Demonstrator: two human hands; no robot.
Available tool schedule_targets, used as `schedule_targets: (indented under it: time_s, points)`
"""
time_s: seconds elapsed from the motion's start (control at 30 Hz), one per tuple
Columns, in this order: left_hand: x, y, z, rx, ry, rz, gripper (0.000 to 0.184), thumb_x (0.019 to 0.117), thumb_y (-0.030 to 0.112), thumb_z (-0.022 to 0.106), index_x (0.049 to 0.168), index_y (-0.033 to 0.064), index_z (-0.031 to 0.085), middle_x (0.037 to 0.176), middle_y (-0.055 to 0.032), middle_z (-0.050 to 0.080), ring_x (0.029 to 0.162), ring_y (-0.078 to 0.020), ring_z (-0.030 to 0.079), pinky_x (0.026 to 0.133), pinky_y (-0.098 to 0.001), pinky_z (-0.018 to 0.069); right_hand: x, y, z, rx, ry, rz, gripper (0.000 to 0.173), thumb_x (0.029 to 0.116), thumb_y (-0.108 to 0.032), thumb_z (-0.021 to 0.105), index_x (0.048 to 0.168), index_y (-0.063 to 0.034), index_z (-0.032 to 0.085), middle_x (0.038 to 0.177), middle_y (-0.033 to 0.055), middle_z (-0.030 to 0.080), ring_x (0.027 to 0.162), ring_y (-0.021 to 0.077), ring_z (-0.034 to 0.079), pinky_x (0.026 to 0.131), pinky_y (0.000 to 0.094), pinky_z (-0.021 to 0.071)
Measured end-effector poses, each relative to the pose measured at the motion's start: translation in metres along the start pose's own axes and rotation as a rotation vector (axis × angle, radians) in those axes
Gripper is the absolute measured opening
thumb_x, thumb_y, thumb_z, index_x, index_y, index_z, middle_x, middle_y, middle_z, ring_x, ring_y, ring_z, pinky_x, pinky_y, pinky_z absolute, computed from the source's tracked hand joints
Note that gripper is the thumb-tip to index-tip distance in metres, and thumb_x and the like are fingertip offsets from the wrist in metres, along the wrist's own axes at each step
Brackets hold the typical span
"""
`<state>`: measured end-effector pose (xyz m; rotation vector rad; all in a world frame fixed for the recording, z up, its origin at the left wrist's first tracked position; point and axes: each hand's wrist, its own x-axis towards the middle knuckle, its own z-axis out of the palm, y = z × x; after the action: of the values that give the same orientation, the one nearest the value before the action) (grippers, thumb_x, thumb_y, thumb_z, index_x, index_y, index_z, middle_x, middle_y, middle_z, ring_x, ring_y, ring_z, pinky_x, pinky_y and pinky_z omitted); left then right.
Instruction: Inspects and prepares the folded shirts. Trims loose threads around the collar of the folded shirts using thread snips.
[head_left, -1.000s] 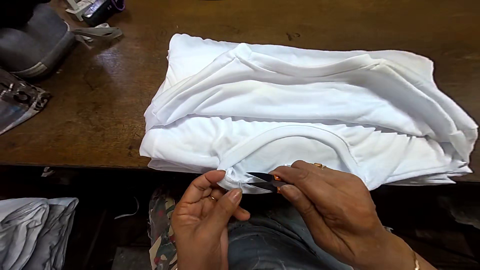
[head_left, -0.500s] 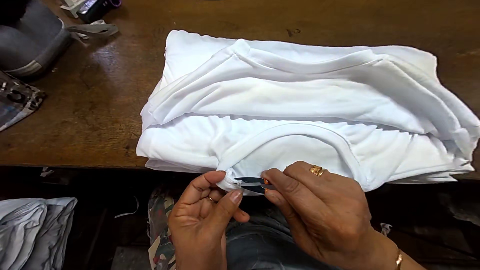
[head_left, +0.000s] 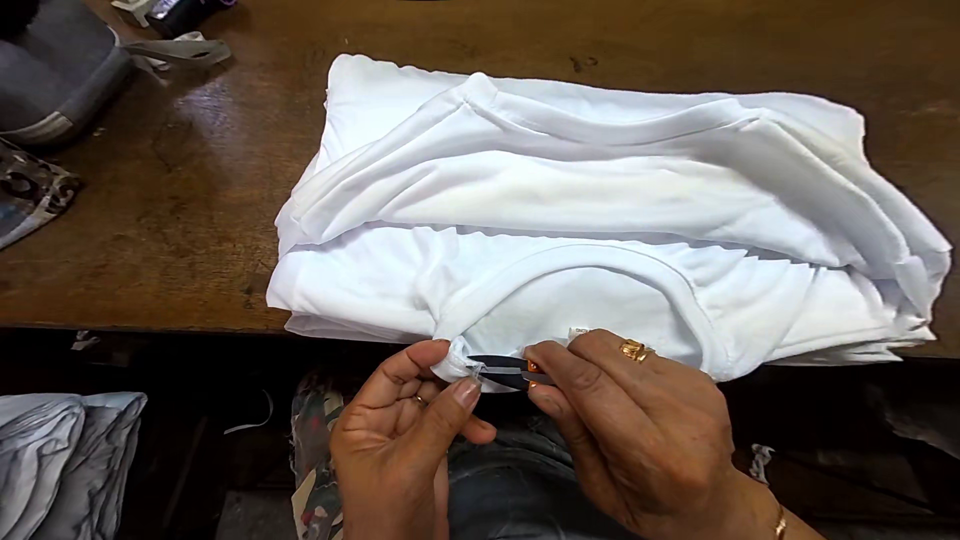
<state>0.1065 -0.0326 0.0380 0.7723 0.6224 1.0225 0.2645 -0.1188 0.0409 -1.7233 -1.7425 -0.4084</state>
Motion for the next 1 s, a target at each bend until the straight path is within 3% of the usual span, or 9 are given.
schedule_targets:
  time_s: [0.33, 0.43, 0.53, 0.6, 0.63, 0.73, 0.83, 0.9, 1.0]
  points:
    - [0.000, -0.001, 0.002, -0.035, 0.069, -0.089, 0.031, 0.0816, -0.013, 0.073, 0.111, -0.0038, 0.073, 0.087, -0.0191, 0.073, 0.061, -0.0152, 0.070, 0.056, -0.0260, 0.0615, -0.003, -0.001, 0.006, -0.013, 0.025, 0.004, 0.030, 0.1067, -0.023, 0.047, 0.101, -0.0037, 0.070, 0.076, 0.0052, 0.057, 0.067, 0.0159, 0.053, 0.055, 0.0295, 0.0371]
    - [-0.001, 0.000, 0.002, -0.040, 0.084, -0.105, 0.032, 0.0815, -0.013, 0.073, 0.112, -0.0042, 0.073, 0.090, -0.0195, 0.073, 0.065, -0.0167, 0.073, 0.058, -0.0273, 0.0627, -0.002, 0.002, 0.004, 0.033, -0.016, 0.015, 0.034, 0.1082, -0.025, 0.045, 0.102, -0.0029, 0.069, 0.076, 0.0044, 0.056, 0.066, 0.0147, 0.052, 0.054, 0.0284, 0.0379]
    - [-0.002, 0.000, 0.002, -0.029, 0.064, -0.078, 0.033, 0.0809, -0.012, 0.075, 0.113, -0.0034, 0.073, 0.093, -0.0199, 0.074, 0.070, -0.0183, 0.074, 0.061, -0.0294, 0.0639, -0.002, 0.009, -0.004, 0.198, -0.052, 0.091, 0.039, 0.1107, -0.031, 0.040, 0.110, -0.0035, 0.068, 0.081, 0.0016, 0.057, 0.069, 0.0082, 0.053, 0.057, 0.0235, 0.0412]
    - [-0.001, -0.003, -0.002, 0.013, 0.016, -0.028, 0.036, 0.0809, -0.010, 0.076, 0.116, -0.0011, 0.072, 0.093, -0.0185, 0.072, 0.068, -0.0170, 0.072, 0.060, -0.0282, 0.0632, -0.003, 0.012, -0.011, 0.387, -0.036, 0.204, 0.041, 0.1112, -0.036, 0.041, 0.117, -0.0049, 0.067, 0.093, -0.0018, 0.065, 0.079, 0.0001, 0.060, 0.066, 0.0173, 0.0502]
    - [0.000, -0.005, -0.005, 0.042, -0.033, 0.003, 0.037, 0.0824, -0.008, 0.076, 0.118, 0.0009, 0.070, 0.094, -0.0174, 0.071, 0.068, -0.0157, 0.071, 0.060, -0.0268, 0.0623, -0.004, 0.013, -0.015, 0.495, -0.020, 0.267, 0.039, 0.1108, -0.037, 0.043, 0.121, -0.0060, 0.066, 0.095, -0.0039, 0.066, 0.077, -0.0023, 0.059, 0.065, 0.0151, 0.0503]
    - [0.004, -0.013, -0.010, 0.154, -0.184, 0.103, 0.034, 0.0899, -0.002, 0.071, 0.122, 0.0068, 0.070, 0.101, -0.0131, 0.069, 0.071, -0.0119, 0.066, 0.065, -0.0245, 0.0588, -0.006, 0.014, -0.021, 0.800, 0.029, 0.463, 0.035, 0.1088, -0.038, 0.048, 0.123, -0.0126, 0.067, 0.083, -0.0089, 0.058, 0.061, -0.0026, 0.046, 0.052, 0.0138, 0.0387]
    - [0.005, -0.015, -0.008, 0.262, -0.243, 0.139, 0.028, 0.0945, 0.002, 0.068, 0.121, 0.0074, 0.073, 0.109, -0.0111, 0.072, 0.083, -0.0132, 0.068, 0.075, -0.0267, 0.0588, -0.012, 0.014, -0.024, 0.938, 0.032, 0.586, 0.030, 0.1053, -0.038, 0.056, 0.120, -0.0153, 0.069, 0.074, -0.0080, 0.054, 0.055, -0.0012, 0.042, 0.048, 0.0145, 0.0357]
    - [0.005, -0.016, -0.005, 0.283, -0.236, 0.149, 0.029, 0.0936, 0.004, 0.070, 0.122, 0.0074, 0.072, 0.110, -0.0113, 0.072, 0.089, -0.0163, 0.072, 0.079, -0.0303, 0.0619, -0.016, 0.013, -0.023, 0.916, 0.022, 0.599, 0.022, 0.1022, -0.028, 0.062, 0.119, -0.0154, 0.070, 0.077, -0.0060, 0.060, 0.055, -0.0001, 0.047, 0.048, 0.0144, 0.0400]
    - [0.004, -0.017, 0.002, 0.177, -0.165, 0.098, 0.036, 0.0859, 0.000, 0.077, 0.121, 0.0068, 0.070, 0.104, -0.0142, 0.072, 0.082, -0.0191, 0.074, 0.073, -0.0338, 0.0651, -0.020, 0.012, -0.022, 0.915, 0.010, 0.608, 0.018, 0.1028, -0.022, 0.060, 0.116, -0.0149, 0.070, 0.077, -0.0049, 0.059, 0.055, 0.0009, 0.047, 0.048, 0.0148, 0.0396]
